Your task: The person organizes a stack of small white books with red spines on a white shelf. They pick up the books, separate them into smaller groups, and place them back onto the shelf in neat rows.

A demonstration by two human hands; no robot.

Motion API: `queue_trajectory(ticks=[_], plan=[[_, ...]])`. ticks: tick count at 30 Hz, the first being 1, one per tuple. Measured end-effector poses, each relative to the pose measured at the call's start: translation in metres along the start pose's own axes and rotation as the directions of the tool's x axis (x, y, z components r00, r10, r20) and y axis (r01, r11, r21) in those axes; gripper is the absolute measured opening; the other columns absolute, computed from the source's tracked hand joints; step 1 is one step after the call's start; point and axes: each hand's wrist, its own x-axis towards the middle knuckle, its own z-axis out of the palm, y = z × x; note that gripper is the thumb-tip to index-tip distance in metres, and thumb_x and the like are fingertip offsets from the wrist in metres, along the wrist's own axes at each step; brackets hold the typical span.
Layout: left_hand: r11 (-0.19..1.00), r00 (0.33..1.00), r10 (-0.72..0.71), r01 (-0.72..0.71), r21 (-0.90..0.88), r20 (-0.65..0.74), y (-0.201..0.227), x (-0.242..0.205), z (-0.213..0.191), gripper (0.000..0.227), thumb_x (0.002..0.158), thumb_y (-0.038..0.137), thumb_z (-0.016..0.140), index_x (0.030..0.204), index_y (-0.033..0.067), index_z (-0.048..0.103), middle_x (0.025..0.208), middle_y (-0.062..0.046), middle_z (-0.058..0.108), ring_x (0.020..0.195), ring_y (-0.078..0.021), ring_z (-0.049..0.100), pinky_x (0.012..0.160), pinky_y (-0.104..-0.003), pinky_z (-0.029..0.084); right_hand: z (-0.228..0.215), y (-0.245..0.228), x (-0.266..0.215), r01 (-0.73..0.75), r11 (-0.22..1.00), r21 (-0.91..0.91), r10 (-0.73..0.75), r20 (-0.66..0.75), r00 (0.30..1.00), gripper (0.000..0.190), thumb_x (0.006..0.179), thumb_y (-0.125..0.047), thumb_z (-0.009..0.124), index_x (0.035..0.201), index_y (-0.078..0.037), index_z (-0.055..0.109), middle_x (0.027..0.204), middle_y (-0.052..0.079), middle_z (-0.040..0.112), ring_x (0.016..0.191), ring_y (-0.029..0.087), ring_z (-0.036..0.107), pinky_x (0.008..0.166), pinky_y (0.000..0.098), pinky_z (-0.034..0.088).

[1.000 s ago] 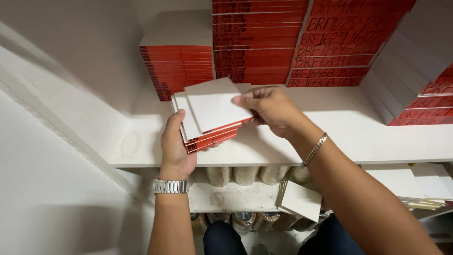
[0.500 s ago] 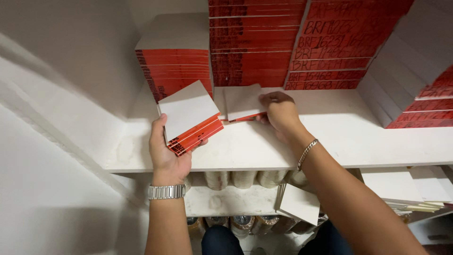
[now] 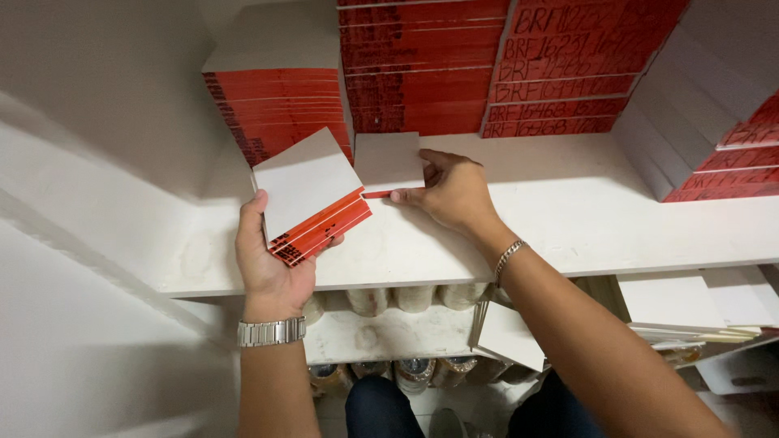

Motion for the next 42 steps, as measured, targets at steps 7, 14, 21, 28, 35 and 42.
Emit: queue_trajectory(ticks=[7,14,21,28,35,42], plan=[[1.0,1.0,0.004,-0.004,0.03,0.003,0.002,-0.004,0.0,0.036,0.079,0.043,0.073,0.098,0.0129,0.066,0.094,-0.011,0.073,0.074,-0.0437,0.072,0.053,-0.059,0.062,-0.002,-0.009,-0.002,0.042,0.995,-0.095,-0.043,-0.017,0.999,0.08,0.065,-0.038,0.097,0.131,-0.003,0.069,0.098,0.013,0.073,0.09,0.026,0.076,0.083,0.0368,0.06],[1.0,1.0,-0.002,0.002,0.014,0.003,0.003,-0.01,0.005,0.036,0.08,0.04,0.072,0.101,0.0121,0.066,0.096,-0.009,0.073,0.08,-0.0392,0.072,0.061,-0.058,0.061,-0.002,-0.013,-0.002,0.09,0.987,-0.13,-0.094,-0.027,0.995,0.078,0.064,-0.033,0.099,0.13,-0.003,0.069,0.102,0.014,0.07,0.094,0.031,0.075,0.08,0.038,0.061],[1.0,0.999,-0.012,0.012,0.023,0.03,0.002,-0.003,-0.002,0.037,0.08,0.043,0.073,0.1,0.0121,0.067,0.095,-0.01,0.074,0.077,-0.0417,0.073,0.059,-0.057,0.062,0.001,-0.015,-0.009,0.185,0.969,-0.166,-0.197,-0.055,0.979,0.07,0.063,-0.038,0.099,0.121,-0.006,0.075,0.114,0.022,0.064,0.097,0.04,0.072,0.083,0.0457,0.06],[0.995,0.994,0.082,-0.086,0.055,0.071,-0.009,-0.003,-0.003,0.022,0.091,0.028,0.069,0.106,0.0118,0.068,0.105,-0.011,0.077,0.091,-0.0375,0.076,0.074,-0.053,0.064,-0.012,-0.031,-0.013,0.007,0.926,0.377,0.026,-0.083,0.996,0.052,0.092,-0.063,0.07,0.089,-0.012,0.079,0.068,0.007,0.069,0.055,0.017,0.064,0.049,0.0283,0.052],[0.939,0.961,0.159,-0.218,0.268,0.224,-0.02,-0.019,0.008,0.045,0.087,0.019,0.079,0.125,0.0093,0.057,0.102,-0.009,0.07,0.092,-0.0239,0.074,0.082,-0.039,0.064,-0.038,-0.035,-0.036,-0.274,0.848,0.454,0.126,0.329,0.936,0.036,0.083,-0.028,0.082,0.103,0.001,0.074,0.073,0.006,0.066,0.052,0.012,0.06,0.044,0.0185,0.046],[0.959,0.964,0.085,-0.148,0.242,0.252,-0.043,-0.007,0.012,0.046,0.088,0.012,0.076,0.13,0.0056,0.057,0.101,-0.011,0.069,0.09,-0.0262,0.074,0.08,-0.039,0.064,-0.069,0.026,-0.024,-0.31,0.73,0.609,0.207,0.235,0.95,0.034,0.088,-0.014,0.074,0.116,0.001,0.064,0.077,0.006,0.063,0.053,0.009,0.063,0.043,0.0152,0.047]])
